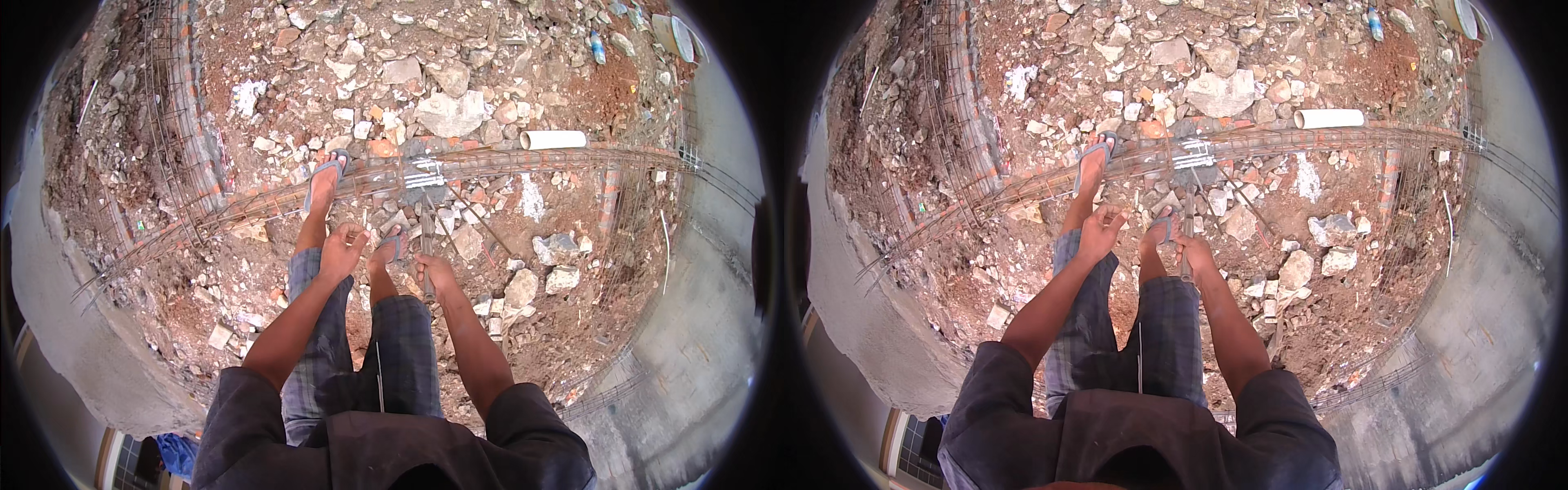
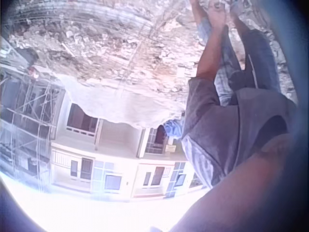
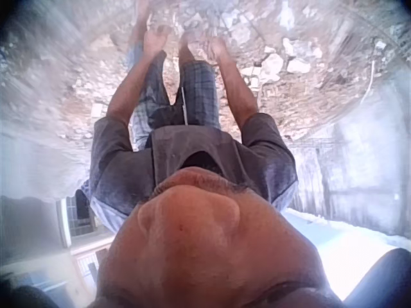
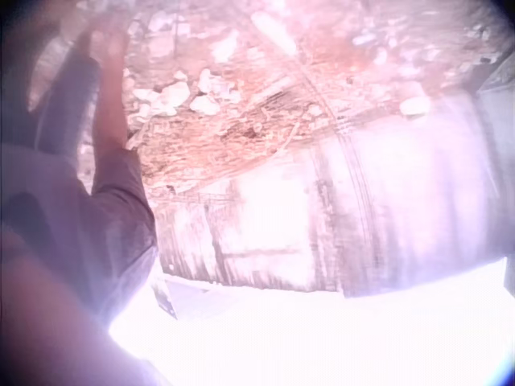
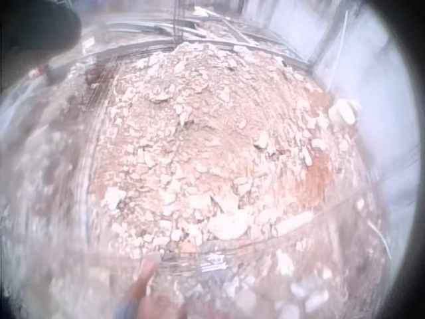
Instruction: The person lifts and positions a vertical rebar cage with assistance from another worker, then uses a metal bar to adjust and align horizontal rebar elements on the ground. The person repeatedly strikes and shifts the rebar to align it with the cage structure.
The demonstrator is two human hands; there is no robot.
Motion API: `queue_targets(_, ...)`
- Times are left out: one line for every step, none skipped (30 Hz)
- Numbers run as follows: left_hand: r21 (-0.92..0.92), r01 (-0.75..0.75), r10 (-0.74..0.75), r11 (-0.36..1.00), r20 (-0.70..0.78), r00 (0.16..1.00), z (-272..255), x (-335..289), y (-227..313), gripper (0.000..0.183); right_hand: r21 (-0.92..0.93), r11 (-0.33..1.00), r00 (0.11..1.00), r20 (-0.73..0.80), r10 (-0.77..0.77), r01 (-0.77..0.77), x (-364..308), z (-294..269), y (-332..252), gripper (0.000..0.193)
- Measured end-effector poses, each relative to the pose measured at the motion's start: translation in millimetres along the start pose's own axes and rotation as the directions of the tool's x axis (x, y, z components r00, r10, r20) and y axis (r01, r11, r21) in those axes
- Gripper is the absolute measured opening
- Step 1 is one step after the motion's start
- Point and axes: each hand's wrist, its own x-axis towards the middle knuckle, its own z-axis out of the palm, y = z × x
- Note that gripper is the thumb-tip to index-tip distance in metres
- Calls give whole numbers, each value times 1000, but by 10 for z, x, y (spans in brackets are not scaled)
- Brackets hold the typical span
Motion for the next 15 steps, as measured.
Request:
queue_targets(-12,20,-20,1000,-6,1000,-16,-29,-15,31,-61,998,1000,-19,-4,3,-79,-4,44,10)
queue_targets(-24,41,-41,999,-11,999,-25,-68,-32,30,-121,993,999,-37,-9,5,-160,-6,97,10)
queue_targets(-35,61,-61,998,-17,998,-29,-110,-34,30,-180,984,998,-53,-17,7,-236,-18,146,11)
queue_targets(-47,71,-72,996,-24,997,7,-143,-6,30,-181,982,998,-27,-64,58,-235,-80,234,10)
queue_targets(-59,81,-83,995,-29,996,51,-178,24,29,-211,976,997,-45,-66,56,-249,-161,320,10)
queue_targets(-75,104,-108,992,-38,993,91,-229,1,29,-248,968,996,-62,-58,41,-294,-176,376,11)
queue_targets(-92,107,-111,990,-30,993,137,-270,-16,29,-284,959,996,-79,-50,26,-326,-192,418,12)
queue_targets(-108,109,-112,988,-21,993,190,-303,-29,29,-311,950,995,-80,-65,37,-352,-213,450,13)
queue_targets(-123,115,-117,986,-11,993,257,-349,-84,29,-338,940,994,-81,-75,43,-406,-217,481,15)
queue_targets(-156,125,-127,980,-1,992,330,-392,-135,29,-362,931,993,-82,-86,50,-446,-217,494,16)
queue_targets(-188,135,-136,973,10,991,405,-430,-182,30,-385,921,993,-73,-92,57,-462,-228,499,17)
queue_targets(-220,146,-144,965,25,989,484,-465,-228,30,-406,912,993,-67,-97,61,-476,-253,502,17)
queue_targets(-240,152,-146,959,43,988,556,-498,-273,31,-427,902,993,-61,-101,66,-487,-273,505,18)
queue_targets(-260,159,-148,952,60,987,621,-528,-320,32,-495,864,990,-51,-135,92,-487,-286,499,20)
queue_targets(-280,167,-151,945,78,985,682,-561,-377,32,-560,820,985,-40,-167,116,-516,-281,463,23)
